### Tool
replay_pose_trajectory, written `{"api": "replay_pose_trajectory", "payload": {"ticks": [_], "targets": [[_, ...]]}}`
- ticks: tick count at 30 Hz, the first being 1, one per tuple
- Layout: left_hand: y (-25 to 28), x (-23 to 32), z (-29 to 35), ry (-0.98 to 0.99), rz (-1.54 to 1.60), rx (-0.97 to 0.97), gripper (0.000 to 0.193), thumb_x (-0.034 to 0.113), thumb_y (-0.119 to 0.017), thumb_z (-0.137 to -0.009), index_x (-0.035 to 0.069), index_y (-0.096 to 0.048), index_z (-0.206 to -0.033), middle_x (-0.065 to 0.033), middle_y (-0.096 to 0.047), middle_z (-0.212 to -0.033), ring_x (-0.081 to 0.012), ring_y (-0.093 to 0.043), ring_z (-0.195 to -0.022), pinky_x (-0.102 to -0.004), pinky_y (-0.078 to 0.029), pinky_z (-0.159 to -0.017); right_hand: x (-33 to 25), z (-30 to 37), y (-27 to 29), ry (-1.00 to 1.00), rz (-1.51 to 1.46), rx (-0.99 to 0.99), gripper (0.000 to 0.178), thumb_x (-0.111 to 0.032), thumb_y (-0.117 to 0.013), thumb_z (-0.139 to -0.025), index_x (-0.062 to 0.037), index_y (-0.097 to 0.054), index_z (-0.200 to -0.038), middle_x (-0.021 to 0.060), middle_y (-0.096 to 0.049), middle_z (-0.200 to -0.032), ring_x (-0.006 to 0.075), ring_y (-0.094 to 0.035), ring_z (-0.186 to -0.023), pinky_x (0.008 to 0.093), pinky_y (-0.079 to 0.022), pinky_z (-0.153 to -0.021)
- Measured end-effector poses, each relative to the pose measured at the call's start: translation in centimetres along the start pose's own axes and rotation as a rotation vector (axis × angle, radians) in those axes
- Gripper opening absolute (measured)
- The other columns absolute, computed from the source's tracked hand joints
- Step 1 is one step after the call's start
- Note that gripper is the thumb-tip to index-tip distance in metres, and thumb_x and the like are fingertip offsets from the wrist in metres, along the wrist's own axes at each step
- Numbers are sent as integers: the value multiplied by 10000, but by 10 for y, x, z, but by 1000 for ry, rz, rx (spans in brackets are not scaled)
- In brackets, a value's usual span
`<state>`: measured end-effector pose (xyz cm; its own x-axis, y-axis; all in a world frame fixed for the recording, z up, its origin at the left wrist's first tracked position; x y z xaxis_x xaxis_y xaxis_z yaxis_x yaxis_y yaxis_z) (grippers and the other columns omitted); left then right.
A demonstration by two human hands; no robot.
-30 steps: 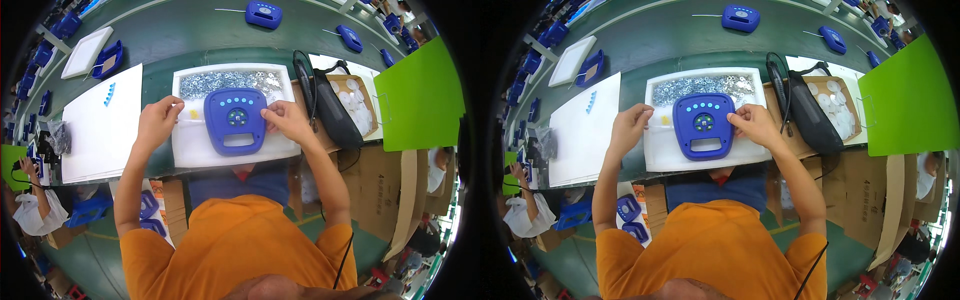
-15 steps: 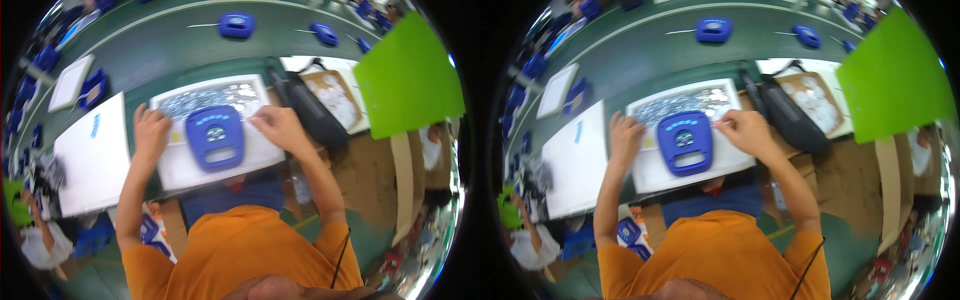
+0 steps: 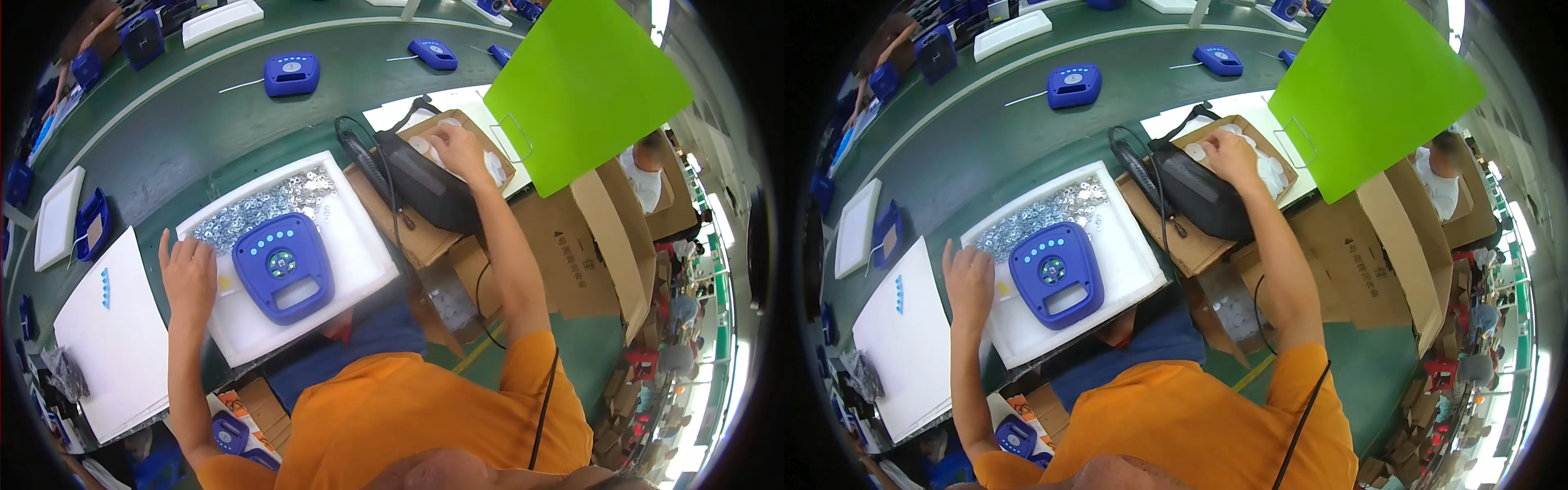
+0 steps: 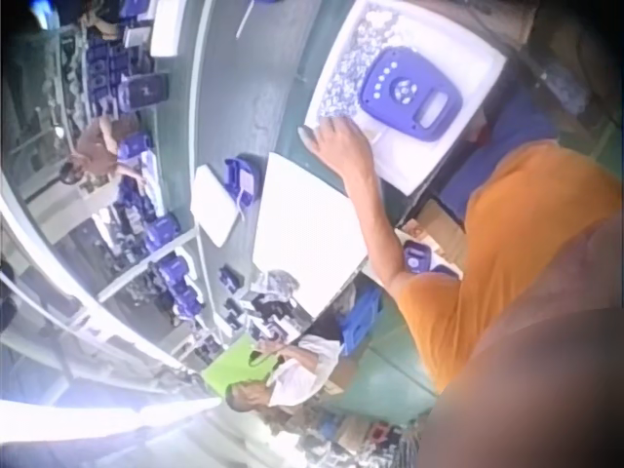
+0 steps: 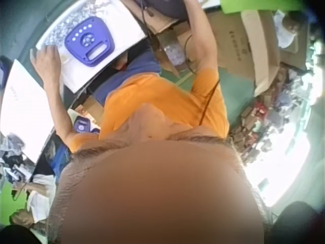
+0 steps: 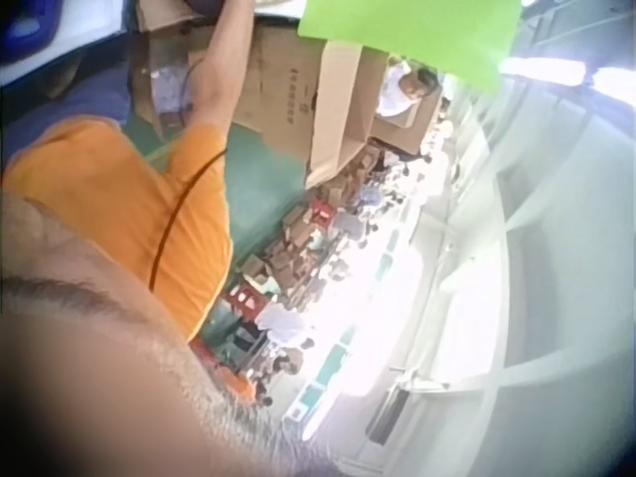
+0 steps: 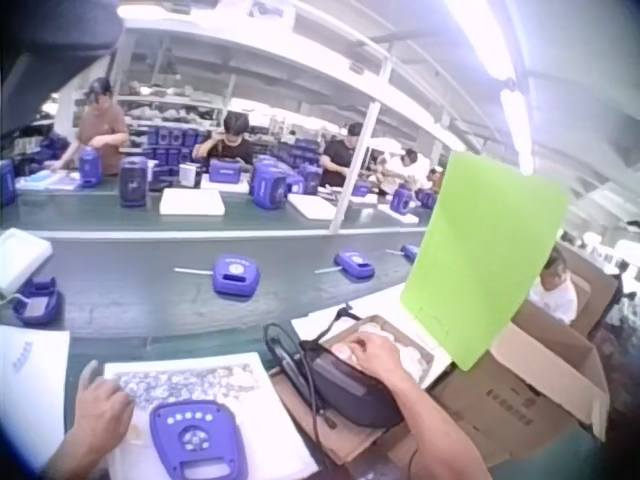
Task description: Assembling internal components into a blue circular electronic device housing using an electric screwdriver.
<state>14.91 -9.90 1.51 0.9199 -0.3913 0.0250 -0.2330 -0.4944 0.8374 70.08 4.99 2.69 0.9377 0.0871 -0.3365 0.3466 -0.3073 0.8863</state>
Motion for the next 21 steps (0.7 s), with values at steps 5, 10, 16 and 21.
{"api": "replay_pose_trajectory", "payload": {"ticks": [5,10,16,21], "targets": [[17,3,-33,93,273,75,41,48,-808,-976,45,-772,-956,-87,-725,-958,-293,-728,-993,-551,-459,-1278,36,-10,-19,-131,437,-237,531,-498,-871,-956,-82,-828,-1282,213,-840,-1285,419,-803,-1208,533,-629,-1030],[9,16,-48,185,574,97,58,73,-831,-964,38,-784,-970,-81,-755,-924,-303,-741,-942,-533,-501,-1231,40,-6,-19,-270,418,-283,626,-500,-944,-880,-118,-782,-1348,186,-830,-1339,402,-783,-1279,529,-618,-1044],[-8,25,-43,210,731,116,54,43,-828,-962,9,-790,-980,-96,-749,-919,-285,-717,-925,-441,-538,-989,44,-5,-9,-223,220,-185,388,-423,-902,-957,-68,-784,-1059,206,-833,-1089,405,-804,-1071,542,-597,-883],[-7,23,-30,272,819,61,52,28,-820,-982,-4,-792,-1011,-87,-767,-946,-248,-718,-938,-408,-574,-982,-49,20,10,139,82,93,267,-268,-732,-1120,-20,-780,-1031,226,-786,-927,404,-792,-896,516,-578,-786]]}}
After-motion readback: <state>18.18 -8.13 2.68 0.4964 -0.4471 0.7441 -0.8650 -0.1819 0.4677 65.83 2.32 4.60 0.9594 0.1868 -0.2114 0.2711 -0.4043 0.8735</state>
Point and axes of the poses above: each hand's wrist, its own z-axis away from the middle knuckle, its own y-axis out of the back of the hand, x = y × z, the point moved 5 cm from there along -z, towards the middle knuckle
